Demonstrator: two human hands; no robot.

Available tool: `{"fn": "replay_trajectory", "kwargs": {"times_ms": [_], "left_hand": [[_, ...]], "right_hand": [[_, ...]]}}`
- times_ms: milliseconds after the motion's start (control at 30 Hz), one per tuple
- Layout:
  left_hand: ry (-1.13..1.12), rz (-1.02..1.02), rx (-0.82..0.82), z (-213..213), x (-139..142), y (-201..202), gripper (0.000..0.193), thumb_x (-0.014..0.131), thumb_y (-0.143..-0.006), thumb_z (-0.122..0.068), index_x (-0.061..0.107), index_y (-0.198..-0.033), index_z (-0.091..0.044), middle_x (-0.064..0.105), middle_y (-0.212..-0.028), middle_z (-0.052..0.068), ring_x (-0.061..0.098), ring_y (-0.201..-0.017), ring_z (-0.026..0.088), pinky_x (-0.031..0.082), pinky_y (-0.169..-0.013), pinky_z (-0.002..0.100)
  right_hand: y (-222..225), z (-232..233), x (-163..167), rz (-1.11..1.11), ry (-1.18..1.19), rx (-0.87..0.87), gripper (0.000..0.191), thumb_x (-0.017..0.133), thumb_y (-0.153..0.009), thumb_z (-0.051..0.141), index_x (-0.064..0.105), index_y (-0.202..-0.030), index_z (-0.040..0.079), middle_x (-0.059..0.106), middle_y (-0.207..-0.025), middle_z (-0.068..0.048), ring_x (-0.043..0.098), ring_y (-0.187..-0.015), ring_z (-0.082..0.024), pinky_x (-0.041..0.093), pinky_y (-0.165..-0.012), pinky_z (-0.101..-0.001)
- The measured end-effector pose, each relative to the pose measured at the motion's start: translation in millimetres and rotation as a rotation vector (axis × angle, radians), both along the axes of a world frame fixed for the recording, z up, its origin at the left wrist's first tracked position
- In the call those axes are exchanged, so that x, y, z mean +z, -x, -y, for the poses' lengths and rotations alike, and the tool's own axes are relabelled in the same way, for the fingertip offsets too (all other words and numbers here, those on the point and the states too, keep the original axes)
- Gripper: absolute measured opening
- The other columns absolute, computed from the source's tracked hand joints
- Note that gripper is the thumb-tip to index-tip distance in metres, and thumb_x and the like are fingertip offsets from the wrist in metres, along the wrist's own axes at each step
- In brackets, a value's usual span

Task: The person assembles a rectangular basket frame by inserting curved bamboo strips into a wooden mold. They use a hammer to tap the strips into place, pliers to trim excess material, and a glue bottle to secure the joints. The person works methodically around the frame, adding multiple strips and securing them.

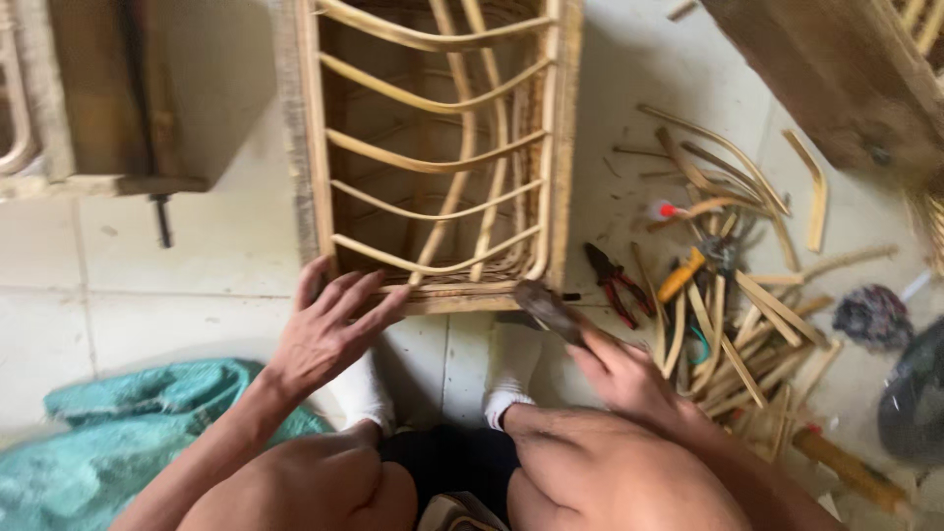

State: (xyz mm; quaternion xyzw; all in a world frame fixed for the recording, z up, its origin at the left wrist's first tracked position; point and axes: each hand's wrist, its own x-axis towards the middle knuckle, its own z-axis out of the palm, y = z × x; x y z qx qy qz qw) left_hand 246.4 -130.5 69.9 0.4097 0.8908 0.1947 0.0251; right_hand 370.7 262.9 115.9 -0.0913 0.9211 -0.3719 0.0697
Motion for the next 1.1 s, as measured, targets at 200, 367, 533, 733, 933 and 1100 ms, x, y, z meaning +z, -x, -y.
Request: {"fn": "replay_trajectory", "kwargs": {"times_ms": [200,367,533,733,933,1100], "left_hand": [[0.054,-0.036,0.005,-6,1,-6,0.078,0.072,-0.079,-0.018,0.048,-0.152,-0.029,0.062,-0.119,0.009,0.059,-0.113,0.026,0.030,-0.118,0.058],[0.066,-0.049,0.014,-3,-3,-9,0.080,0.073,-0.079,-0.017,0.047,-0.153,-0.031,0.062,-0.122,0.009,0.059,-0.111,0.025,0.031,-0.116,0.054],[0.006,-0.031,0.015,-4,-6,-10,0.075,0.077,-0.082,-0.022,0.048,-0.152,-0.024,0.064,-0.119,0.007,0.061,-0.111,0.025,0.031,-0.116,0.054],[-0.053,-0.057,0.097,-10,-4,-11,0.075,0.081,-0.085,-0.030,0.049,-0.150,-0.012,0.066,-0.115,0.006,0.062,-0.108,0.024,0.033,-0.114,0.054],[-0.062,-0.044,0.122,-13,-2,-11,0.077,0.083,-0.083,-0.031,0.050,-0.149,-0.011,0.066,-0.114,0.006,0.063,-0.108,0.024,0.034,-0.113,0.054],[-0.075,-0.015,0.138,-13,-1,-12,0.077,0.083,-0.081,-0.031,0.049,-0.147,-0.012,0.066,-0.113,0.006,0.063,-0.108,0.024,0.035,-0.112,0.053]], "right_hand": [[-8,-3,-4,0.026,0.094,-0.094,0.037,0.066,-0.098,0.007,0.060,-0.131,-0.007,0.070,-0.081,-0.015,0.071,-0.062,-0.021,0.057,-0.056,-0.0354],[-12,-9,-13,-0.019,0.072,0.000,0.036,0.068,-0.097,0.008,0.062,-0.129,-0.009,0.071,-0.084,-0.019,0.068,-0.062,-0.025,0.054,-0.055,-0.0361],[-17,-11,-21,-0.069,0.077,-0.209,0.027,0.066,-0.098,0.007,0.065,-0.121,-0.007,0.067,-0.071,-0.012,0.066,-0.057,-0.018,0.053,-0.053,-0.0327],[10,-18,-28,-0.121,0.078,-0.214,0.023,0.062,-0.103,0.007,0.063,-0.121,-0.008,0.067,-0.074,-0.010,0.066,-0.061,-0.017,0.054,-0.054,-0.0315],[42,-16,-29,0.063,0.101,-0.274,0.035,0.057,-0.103,0.011,0.060,-0.132,-0.008,0.067,-0.066,-0.008,0.064,-0.051,-0.013,0.053,-0.042,-0.0287],[75,-10,-22,0.001,0.068,-0.290,0.032,0.059,-0.106,0.015,0.063,-0.133,-0.003,0.068,-0.069,-0.007,0.063,-0.056,-0.013,0.051,-0.048,-0.0304]]}}
